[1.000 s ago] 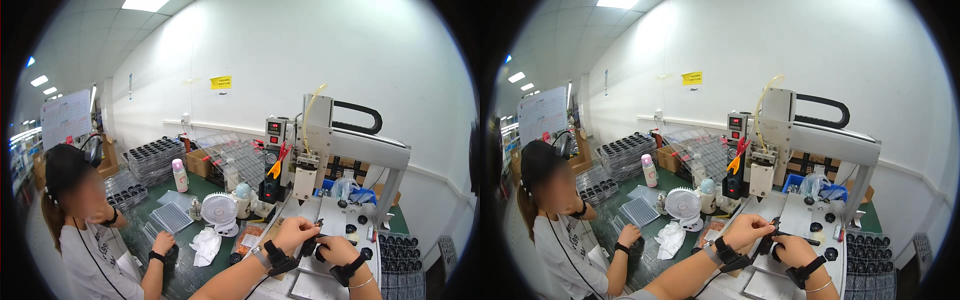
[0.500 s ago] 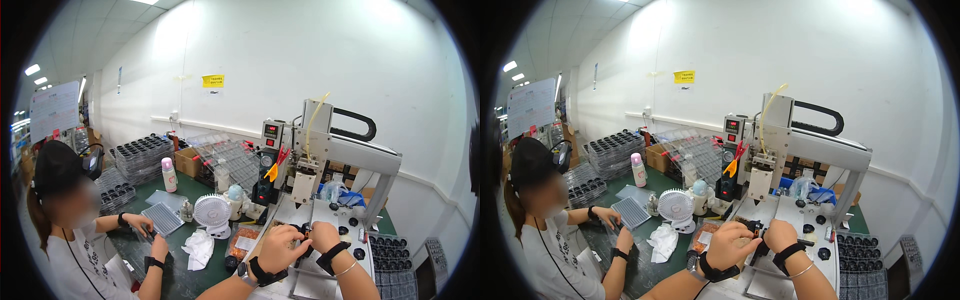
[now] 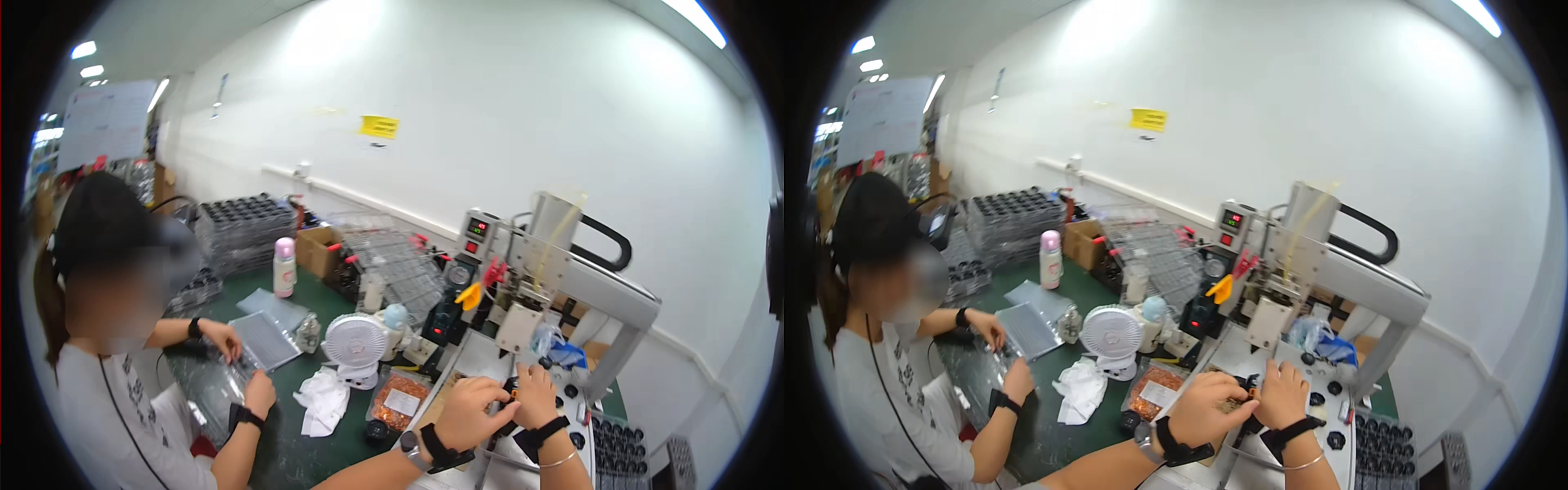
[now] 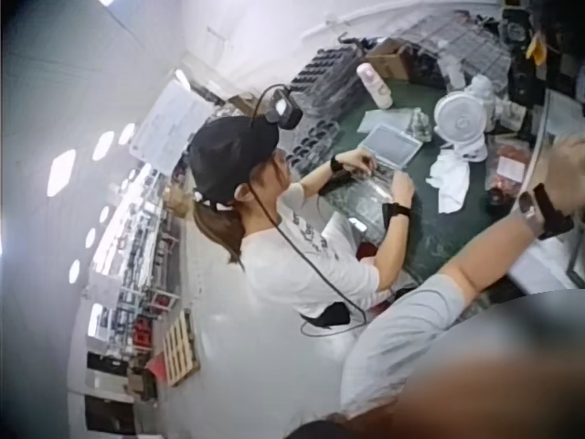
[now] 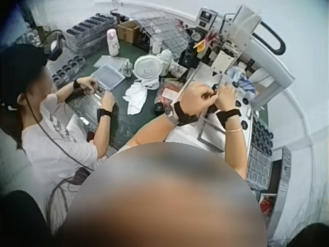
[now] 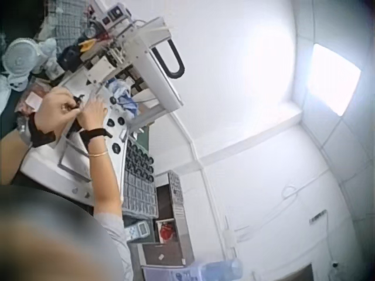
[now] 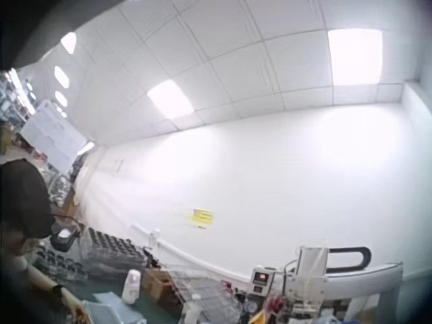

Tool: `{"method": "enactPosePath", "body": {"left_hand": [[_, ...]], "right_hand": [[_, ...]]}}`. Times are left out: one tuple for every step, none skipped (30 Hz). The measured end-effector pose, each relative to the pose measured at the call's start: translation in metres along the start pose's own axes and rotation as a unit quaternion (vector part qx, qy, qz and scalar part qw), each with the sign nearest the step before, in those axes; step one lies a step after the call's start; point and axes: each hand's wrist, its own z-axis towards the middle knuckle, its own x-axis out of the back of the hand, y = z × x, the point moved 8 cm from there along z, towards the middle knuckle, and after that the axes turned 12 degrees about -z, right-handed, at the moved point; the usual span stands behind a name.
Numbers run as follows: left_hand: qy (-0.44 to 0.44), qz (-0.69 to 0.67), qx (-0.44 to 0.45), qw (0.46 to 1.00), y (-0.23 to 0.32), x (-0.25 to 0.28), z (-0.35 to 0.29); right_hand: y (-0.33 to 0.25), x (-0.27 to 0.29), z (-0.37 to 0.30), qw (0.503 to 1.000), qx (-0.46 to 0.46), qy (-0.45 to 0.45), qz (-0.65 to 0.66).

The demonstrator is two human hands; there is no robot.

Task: Assembling small electronic components at a manual assembly station.

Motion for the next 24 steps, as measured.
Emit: {"method": "enactPosePath", "body": {"left_hand": [[-0.009,-0.013,0.01,1.0,-0.004,-0.003,0.001],[-0.015,-0.01,0.016,1.0,-0.009,-0.003,0.001],[-0.012,-0.013,0.022,1.0,-0.012,-0.002,0.0],[-0.009,-0.012,0.03,0.999,-0.014,0.001,-0.001],[-0.02,-0.016,0.048,0.999,-0.017,0.002,-0.001],[-0.01,-0.005,0.055,0.998,-0.013,0.012,-0.005],[0.006,-0.019,0.046,0.999,-0.005,0.021,-0.005],[0.025,-0.027,0.036,0.999,0.004,0.029,-0.006],[0.046,-0.012,-0.006,0.999,0.025,0.049,-0.013],[0.031,0.01,-0.042,0.999,0.049,0.06,-0.015],[0.032,0.054,-0.077,0.995,0.067,0.072,-0.021],[0.023,0.121,-0.063,0.99,0.069,0.083,-0.031],[0.042,0.196,-0.035,0.979,0.063,0.106,-0.051],[0.034,0.265,-0.018,0.964,0.061,0.121,-0.068],[0.017,0.32,0.011,0.947,0.058,0.137,-0.09],[-0.008,0.372,0.054,0.927,0.051,0.153,-0.112],[-0.04,0.439,0.063,0.895,0.037,0.159,-0.135],[-0.095,0.498,0.075,0.858,0.016,0.159,-0.151],[-0.164,0.546,0.111,0.814,-0.008,0.156,-0.162],[-0.198,0.562,0.148,0.79,-0.026,0.161,-0.174],[-0.212,0.579,0.17,0.769,-0.035,0.167,-0.184],[-0.236,0.596,0.201,0.741,-0.041,0.176,-0.197],[-0.265,0.607,0.247,0.708,-0.046,0.185,-0.209],[-0.293,0.614,0.29,0.673,-0.05,0.192,-0.219]], "right_hand": [[0.001,-0.025,-0.003,0.998,0.049,-0.03,-0.007],[-0.003,-0.069,-0.004,0.956,0.08,-0.281,0.011],[0.001,-0.066,-0.002,0.964,0.059,-0.258,0.04],[0.005,-0.068,-0.002,0.968,0.04,-0.237,0.073],[0.006,-0.063,0.003,0.967,0.037,-0.203,0.146],[0.013,-0.054,0.001,0.973,0.052,-0.185,0.125],[0.017,-0.017,-0.007,0.987,0.084,-0.019,0.135],[0.021,0.014,-0.017,0.986,0.077,0.032,0.144],[0.012,0.061,-0.03,0.968,0.13,0.061,0.205],[0.019,0.104,-0.061,0.973,0.099,0.094,0.184],[0.028,0.13,-0.093,0.974,0.082,0.101,0.183],[0.045,0.134,-0.123,0.977,0.068,0.032,0.198],[0.011,0.164,-0.139,0.969,0.152,0.001,0.195],[-0.024,0.195,-0.161,0.96,0.217,-0.022,0.177],[-0.035,0.189,-0.181,0.938,0.275,-0.079,0.195],[-0.042,0.164,-0.204,0.908,0.334,-0.137,0.211],[-0.039,0.141,-0.224,0.909,0.333,-0.134,0.211],[-0.034,0.109,-0.248,0.911,0.274,-0.185,0.246],[-0.034,0.085,-0.269,0.909,0.206,-0.231,0.28],[-0.034,0.071,-0.278,0.913,0.186,-0.227,0.282],[-0.028,0.055,-0.278,0.954,0.15,-0.19,0.174],[-0.025,0.042,-0.277,0.978,0.119,-0.158,0.062],[-0.03,0.033,-0.278,0.98,0.124,-0.153,0.039],[-0.034,0.027,-0.281,0.979,0.121,-0.157,0.041]]}}
